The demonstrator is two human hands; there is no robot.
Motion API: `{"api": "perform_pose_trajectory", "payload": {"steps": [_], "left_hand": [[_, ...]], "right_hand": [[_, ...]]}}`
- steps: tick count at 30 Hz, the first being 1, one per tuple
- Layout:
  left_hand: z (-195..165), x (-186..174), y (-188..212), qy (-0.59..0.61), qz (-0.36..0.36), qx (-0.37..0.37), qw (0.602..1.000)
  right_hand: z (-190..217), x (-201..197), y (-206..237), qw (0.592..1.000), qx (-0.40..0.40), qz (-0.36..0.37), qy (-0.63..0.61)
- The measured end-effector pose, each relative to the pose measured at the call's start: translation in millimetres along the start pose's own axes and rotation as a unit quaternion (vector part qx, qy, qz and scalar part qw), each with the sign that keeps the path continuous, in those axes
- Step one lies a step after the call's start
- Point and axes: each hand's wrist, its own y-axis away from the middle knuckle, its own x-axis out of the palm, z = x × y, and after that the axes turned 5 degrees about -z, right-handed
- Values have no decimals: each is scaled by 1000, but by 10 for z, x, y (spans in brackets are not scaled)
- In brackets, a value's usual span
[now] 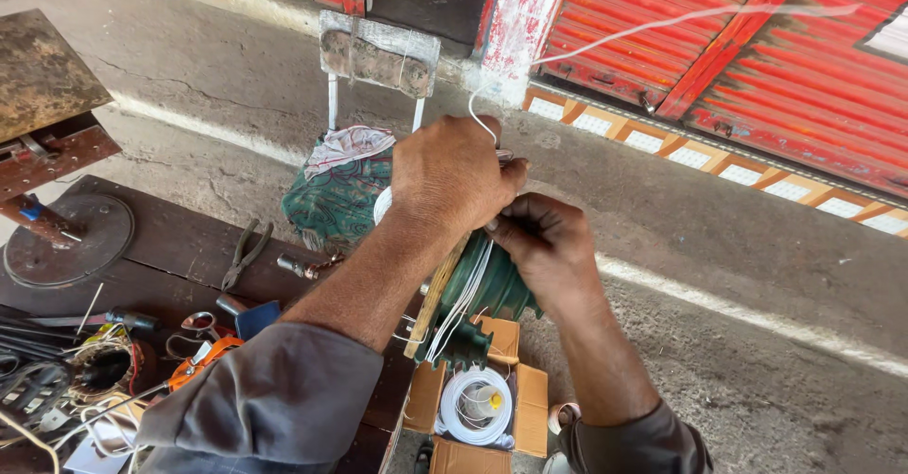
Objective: The person winds a white wire onto a green plastic spool mounted on a wooden frame. They hold the wire bundle with one hand and rotate the spool with the other, feeding the wire in neat layers.
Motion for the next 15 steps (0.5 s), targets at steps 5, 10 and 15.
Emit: {"api": "perform_pose_trajectory", "payload": {"steps": [5,10,15], "left_hand": [[-14,-5,0,-5,10,3,1000],[-36,-51,22,-23,-7,3,1000],[-69,-66,26,-27,12,-9,1000]], "right_hand": [[-184,-60,-77,997,-31,5,71],[-439,-255,-274,976,-199,34,80],[-1073,-327,-448,976,71,110,-172]]}}
